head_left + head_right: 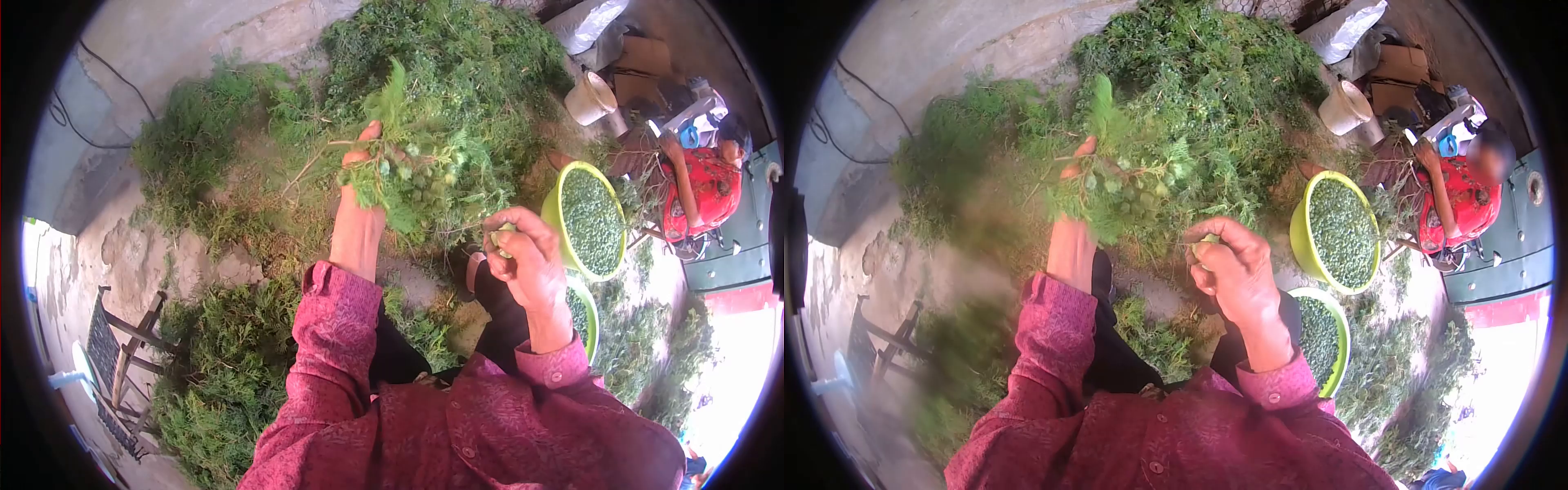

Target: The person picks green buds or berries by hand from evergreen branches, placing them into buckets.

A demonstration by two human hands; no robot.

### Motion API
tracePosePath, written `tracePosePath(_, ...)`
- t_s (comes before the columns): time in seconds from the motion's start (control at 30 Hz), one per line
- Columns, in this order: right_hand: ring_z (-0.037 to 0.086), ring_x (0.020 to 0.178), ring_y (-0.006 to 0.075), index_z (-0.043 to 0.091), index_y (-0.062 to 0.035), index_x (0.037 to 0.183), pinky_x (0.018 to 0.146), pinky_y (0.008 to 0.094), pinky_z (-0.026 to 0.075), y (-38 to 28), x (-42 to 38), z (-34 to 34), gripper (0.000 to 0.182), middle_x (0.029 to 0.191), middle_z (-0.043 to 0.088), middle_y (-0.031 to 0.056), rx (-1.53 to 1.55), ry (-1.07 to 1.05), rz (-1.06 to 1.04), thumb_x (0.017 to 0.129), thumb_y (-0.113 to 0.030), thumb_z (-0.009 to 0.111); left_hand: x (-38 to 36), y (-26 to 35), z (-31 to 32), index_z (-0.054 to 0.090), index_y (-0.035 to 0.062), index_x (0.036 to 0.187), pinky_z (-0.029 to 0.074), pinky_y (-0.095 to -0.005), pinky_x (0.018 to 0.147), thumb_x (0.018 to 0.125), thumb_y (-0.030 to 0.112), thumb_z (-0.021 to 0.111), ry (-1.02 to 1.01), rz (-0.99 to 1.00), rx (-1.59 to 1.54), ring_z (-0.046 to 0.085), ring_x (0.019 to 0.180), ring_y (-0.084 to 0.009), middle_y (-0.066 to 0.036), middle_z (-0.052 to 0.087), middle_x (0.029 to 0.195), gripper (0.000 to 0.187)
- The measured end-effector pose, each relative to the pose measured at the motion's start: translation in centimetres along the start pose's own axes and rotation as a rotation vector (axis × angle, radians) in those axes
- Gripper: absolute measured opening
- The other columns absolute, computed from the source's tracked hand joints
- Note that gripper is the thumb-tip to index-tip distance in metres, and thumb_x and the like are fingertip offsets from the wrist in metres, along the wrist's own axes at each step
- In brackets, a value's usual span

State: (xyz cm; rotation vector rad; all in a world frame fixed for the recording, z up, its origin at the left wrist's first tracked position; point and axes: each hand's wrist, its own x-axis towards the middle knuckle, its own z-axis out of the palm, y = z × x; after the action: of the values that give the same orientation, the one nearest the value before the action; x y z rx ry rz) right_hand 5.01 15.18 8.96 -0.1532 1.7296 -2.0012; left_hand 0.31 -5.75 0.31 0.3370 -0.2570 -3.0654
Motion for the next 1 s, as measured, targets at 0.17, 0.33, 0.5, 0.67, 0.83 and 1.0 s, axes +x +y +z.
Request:
tracePosePath(0.17,0.046,0.056,0.0105,0.049,-0.0041,0.085,0.041,0.017,0.036,1.7,1.7,-1.6,0.012,0.077,0.051,0.0067,0.679,-0.133,0.286,0.084,-0.015,0.054,-0.2,0.1,-0.1,0.048,-0.0013,0.113,0.05,-0.0392,0.075,0.082,0.026,0.053,-0.11,0.084,0.078,0.06,0.084,-0.0259,-0.015,0.059,0.1,0.042)
tracePosePath(0.33,0.043,0.054,0.0073,0.05,-0.0052,0.087,0.04,0.0172,0.032,2.9,4.3,-1.3,0.013,0.072,0.05,0.0019,0.29,0.023,0.002,0.083,-0.014,0.058,-1.0,0.1,0.8,0.049,-0.0014,0.112,0.051,-0.0389,0.071,0.081,0.026,0.053,-0.155,0.002,0.01,0.061,0.08,-0.0255,-0.015,0.06,0.098,0.041)
tracePosePath(0.5,0.047,0.059,0.0061,0.055,-0.0003,0.085,0.051,0.0211,0.039,4.9,7.9,-0.4,0.022,0.067,0.054,0.0,-0.439,0.263,-0.32,0.076,-0.017,0.067,-0.8,-0.4,0.1,0.053,-0.0001,0.105,0.053,-0.0369,0.062,0.082,0.027,0.053,-0.134,0.04,0.132,0.062,0.071,-0.0235,-0.013,0.062,0.087,0.036)
tracePosePath(0.67,0.05,0.062,0.0088,0.056,0.0014,0.078,0.056,0.0234,0.041,5.5,9.1,-1.4,0.022,0.068,0.057,0.0032,-0.596,0.274,-0.366,0.078,-0.019,0.063,-0.4,0.2,-0.7,0.057,0.0028,0.097,0.052,-0.0332,0.056,0.08,0.027,0.057,-0.124,-0.009,0.134,0.061,0.065,-0.0205,-0.011,0.062,0.079,0.03)
tracePosePath(0.83,0.04,0.038,0.0121,0.052,-0.0036,0.076,0.037,0.0245,0.033,2.8,6.4,-1.2,0.018,0.056,0.049,0.0032,0.071,-0.011,0.176,0.079,-0.021,0.057,-1.5,0.2,0.0,0.055,0.0039,0.1,0.052,-0.0335,0.059,0.079,0.029,0.058,0.052,0.225,0.21,0.061,0.066,-0.0208,-0.01,0.062,0.081,0.033)
tracePosePath(1.0,0.038,0.039,0.0092,0.051,-0.0025,0.089,0.031,0.017,0.031,1.9,4.8,-5.7,0.02,0.068,0.051,0.0083,0.73,-0.296,0.151,0.083,-0.021,0.052,-1.6,1.5,1.1,0.057,0.0094,0.077,0.046,-0.0292,0.042,0.083,0.026,0.053,0.147,0.13,0.114,0.057,0.052,-0.0171,-0.006,0.058,0.062,0.018)
